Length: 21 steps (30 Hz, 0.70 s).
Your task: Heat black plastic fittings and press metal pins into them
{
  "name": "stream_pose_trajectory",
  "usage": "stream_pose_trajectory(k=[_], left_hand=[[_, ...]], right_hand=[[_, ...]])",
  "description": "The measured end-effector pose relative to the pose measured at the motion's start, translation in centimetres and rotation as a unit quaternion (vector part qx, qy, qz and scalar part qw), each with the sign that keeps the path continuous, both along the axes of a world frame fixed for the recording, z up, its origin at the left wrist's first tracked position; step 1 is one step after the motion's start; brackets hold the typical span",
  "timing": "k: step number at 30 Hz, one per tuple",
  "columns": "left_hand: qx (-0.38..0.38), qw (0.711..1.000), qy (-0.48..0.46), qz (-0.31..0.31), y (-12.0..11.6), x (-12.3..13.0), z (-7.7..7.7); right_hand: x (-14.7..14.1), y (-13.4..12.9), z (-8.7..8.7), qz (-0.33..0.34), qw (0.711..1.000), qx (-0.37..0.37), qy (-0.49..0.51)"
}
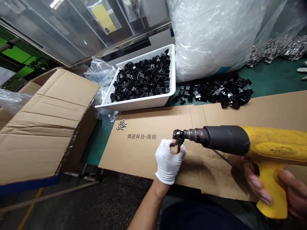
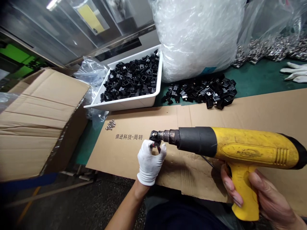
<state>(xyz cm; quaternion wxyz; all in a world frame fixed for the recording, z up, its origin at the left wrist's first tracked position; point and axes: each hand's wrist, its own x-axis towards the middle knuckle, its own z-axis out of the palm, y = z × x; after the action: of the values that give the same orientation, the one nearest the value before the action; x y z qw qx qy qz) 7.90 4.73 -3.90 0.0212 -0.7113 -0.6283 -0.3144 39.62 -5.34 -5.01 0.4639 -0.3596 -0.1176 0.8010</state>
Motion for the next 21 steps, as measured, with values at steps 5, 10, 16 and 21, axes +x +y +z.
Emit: stream_pose_trajectory(k=[5, 10, 16, 21], left_hand=[[-0.005, 1.0, -0.011, 0.006, -0.1, 0.1, -0.1], [-0.01, 1.0, -0.015, 0.004, -0.1, 0.0, -0.3], [-0.007, 1.0, -0.011, 0.004, 0.0, 0.0, -0.3], [-0.002, 1.0, -0.01, 0.005, 0.0, 0.1, -0.2]], right_hand=[[-0.9, 0.1, 1.3, -0.028, 0.997, -0.05, -0.049], [0.1, 0.2, -0.1, 0.001, 0.999, -0.021, -0.048], [-0.2, 0.3, 0.2, -0.015, 0.998, -0.02, -0.065], [-0.5, 0.3, 0.9, -0.017, 0.997, -0.022, -0.073]])
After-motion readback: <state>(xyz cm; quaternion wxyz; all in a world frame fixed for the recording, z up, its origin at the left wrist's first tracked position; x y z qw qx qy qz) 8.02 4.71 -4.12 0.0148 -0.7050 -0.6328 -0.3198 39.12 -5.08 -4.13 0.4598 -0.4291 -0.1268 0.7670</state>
